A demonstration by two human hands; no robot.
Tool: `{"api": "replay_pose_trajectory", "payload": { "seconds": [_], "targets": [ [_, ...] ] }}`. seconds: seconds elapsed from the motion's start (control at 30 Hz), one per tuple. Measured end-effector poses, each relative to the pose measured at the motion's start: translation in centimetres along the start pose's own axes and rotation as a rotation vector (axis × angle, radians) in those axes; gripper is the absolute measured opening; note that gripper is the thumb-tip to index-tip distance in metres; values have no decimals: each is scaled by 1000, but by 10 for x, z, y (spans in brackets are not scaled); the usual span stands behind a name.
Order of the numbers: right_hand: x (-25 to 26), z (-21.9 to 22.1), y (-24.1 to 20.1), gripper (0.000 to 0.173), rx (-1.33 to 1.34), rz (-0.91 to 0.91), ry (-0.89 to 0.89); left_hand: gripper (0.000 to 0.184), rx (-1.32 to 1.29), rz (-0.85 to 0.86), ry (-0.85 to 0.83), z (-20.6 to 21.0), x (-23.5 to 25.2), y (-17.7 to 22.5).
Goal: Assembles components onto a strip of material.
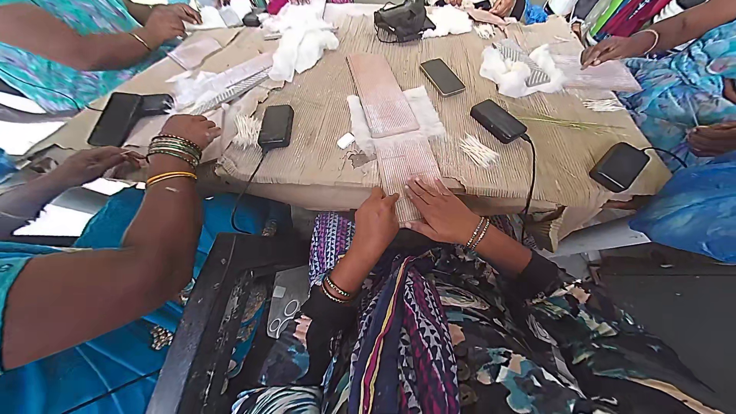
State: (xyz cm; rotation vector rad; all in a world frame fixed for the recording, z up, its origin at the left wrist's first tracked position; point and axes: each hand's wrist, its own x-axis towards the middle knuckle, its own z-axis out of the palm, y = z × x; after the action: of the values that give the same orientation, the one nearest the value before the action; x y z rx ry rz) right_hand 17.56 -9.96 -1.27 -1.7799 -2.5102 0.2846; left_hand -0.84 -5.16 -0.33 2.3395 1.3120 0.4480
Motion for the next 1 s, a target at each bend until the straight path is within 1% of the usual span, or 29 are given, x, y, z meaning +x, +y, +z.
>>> {"api": "replay_pose_trajectory", "payload": {
  "seconds": [0.07, 0.13, 0.17, 0.2, 0.23, 0.27, 0.3, 0.33, 0.37, 0.4, 0.47, 0.53, 0.67, 0.73, 0.77, 0.8, 0.83, 0.87, 0.9, 0.93, 1.0],
  "targets": [
    [-20, -12, -6, 85, 25, 29, -122, 27, -48, 16, -11, -2, -9, -3],
    [-40, -27, -9, 84, 65, 35, -243, 25, -86, 58, -20, -3, -20, -6],
    [-47, -34, -10, 81, 84, 23, -276, 24, -101, 81, -12, -3, -24, -8],
    [-52, -40, -9, 75, 113, -6, -241, 22, -118, 104, 13, -2, -28, -11],
    [-54, -40, -5, 66, 153, -49, -85, 20, -135, 136, 67, 1, -30, -14],
    [-52, -34, -1, 56, 190, -86, 150, 18, -147, 170, 132, 5, -32, -16],
    [-44, -27, 1, 50, 197, -94, 337, 18, -149, 199, 196, 9, -31, -19],
    [-35, -22, 4, 49, 191, -71, 413, 18, -142, 216, 247, 13, -28, -21],
    [-26, -18, 5, 50, 173, -31, 388, 18, -128, 216, 276, 14, -24, -23],
    [-16, -16, 4, 53, 148, 8, 303, 18, -115, 200, 281, 15, -20, -24],
    [2, -9, 1, 64, 104, 58, 120, 18, -109, 159, 245, 13, -15, -25],
    [7, -2, -4, 74, 81, 90, 19, 18, -104, 153, 230, 12, -13, -26],
    [-23, -9, -18, 88, 103, 95, -145, 18, -88, 168, 151, 6, -24, -27],
    [-41, -20, -22, 89, 119, 63, -224, 19, -81, 208, 126, 1, -30, -24],
    [-49, -27, -23, 85, 135, 51, -247, 19, -77, 232, 129, 0, -34, -23],
    [-55, -32, -23, 75, 159, 43, -211, 18, -78, 249, 133, 0, -37, -22],
    [-59, -30, -22, 61, 185, 39, -56, 18, -81, 264, 147, 0, -39, -21],
    [-59, -21, -18, 45, 190, 33, 182, 17, -88, 276, 165, 2, -42, -22],
    [-54, -14, -14, 33, 156, 40, 344, 17, -95, 285, 181, 3, -43, -21],
    [-48, -9, -8, 26, 108, 43, 412, 17, -99, 290, 195, 3, -44, -21],
    [-40, -3, -2, 20, 52, 45, 424, 17, -101, 292, 215, 1, -44, -21]
  ]
}}
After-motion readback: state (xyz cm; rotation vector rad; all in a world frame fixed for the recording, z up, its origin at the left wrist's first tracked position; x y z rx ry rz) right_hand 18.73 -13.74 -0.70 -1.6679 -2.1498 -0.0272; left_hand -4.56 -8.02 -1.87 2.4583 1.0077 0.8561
